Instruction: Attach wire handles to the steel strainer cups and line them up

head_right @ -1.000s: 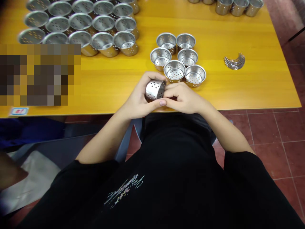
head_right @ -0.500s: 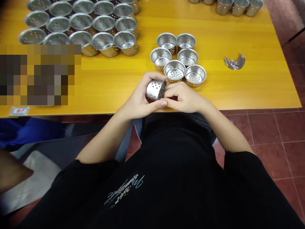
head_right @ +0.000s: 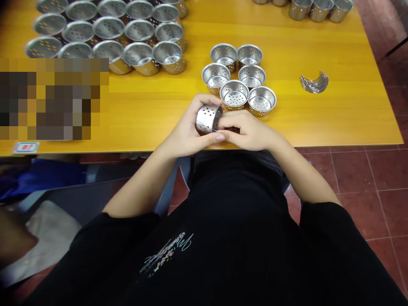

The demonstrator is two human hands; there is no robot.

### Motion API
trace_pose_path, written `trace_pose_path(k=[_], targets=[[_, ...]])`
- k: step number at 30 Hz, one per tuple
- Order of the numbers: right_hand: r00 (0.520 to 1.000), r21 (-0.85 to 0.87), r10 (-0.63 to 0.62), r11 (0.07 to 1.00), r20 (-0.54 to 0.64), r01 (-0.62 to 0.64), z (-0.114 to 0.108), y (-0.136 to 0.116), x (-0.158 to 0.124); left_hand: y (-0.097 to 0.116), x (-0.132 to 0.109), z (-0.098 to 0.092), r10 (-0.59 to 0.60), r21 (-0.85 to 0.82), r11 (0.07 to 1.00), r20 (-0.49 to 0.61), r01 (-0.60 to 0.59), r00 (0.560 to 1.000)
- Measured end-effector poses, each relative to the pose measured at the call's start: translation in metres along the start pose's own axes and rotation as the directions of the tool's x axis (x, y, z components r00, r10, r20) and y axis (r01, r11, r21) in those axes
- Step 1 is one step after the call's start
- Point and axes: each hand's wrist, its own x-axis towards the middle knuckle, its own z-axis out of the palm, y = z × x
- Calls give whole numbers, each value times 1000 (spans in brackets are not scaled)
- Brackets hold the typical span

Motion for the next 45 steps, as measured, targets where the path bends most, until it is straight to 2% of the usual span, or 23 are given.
trace_pose_path(k=[6,10,27,40,45], targets=[[997,-3,-49,999,-55,49,2,2,0,-3,0,0,1,-35,999,-3,-1,1000],[996,-16,-40,999,-81,39,3,5,0,-6,-1,0,-1,-25,1000,-6,1,1000],[997,-17,41,999,-60,-43,2,3,2,-1,3,-1,-39,17,999,4,39,999],[997,-11,19,1000,-70,-20,5,6,3,-1,2,-3,-49,26,998,18,49,999],[997,-36,12,999,-79,-15,5,8,0,3,2,-1,-48,-17,999,8,48,999]])
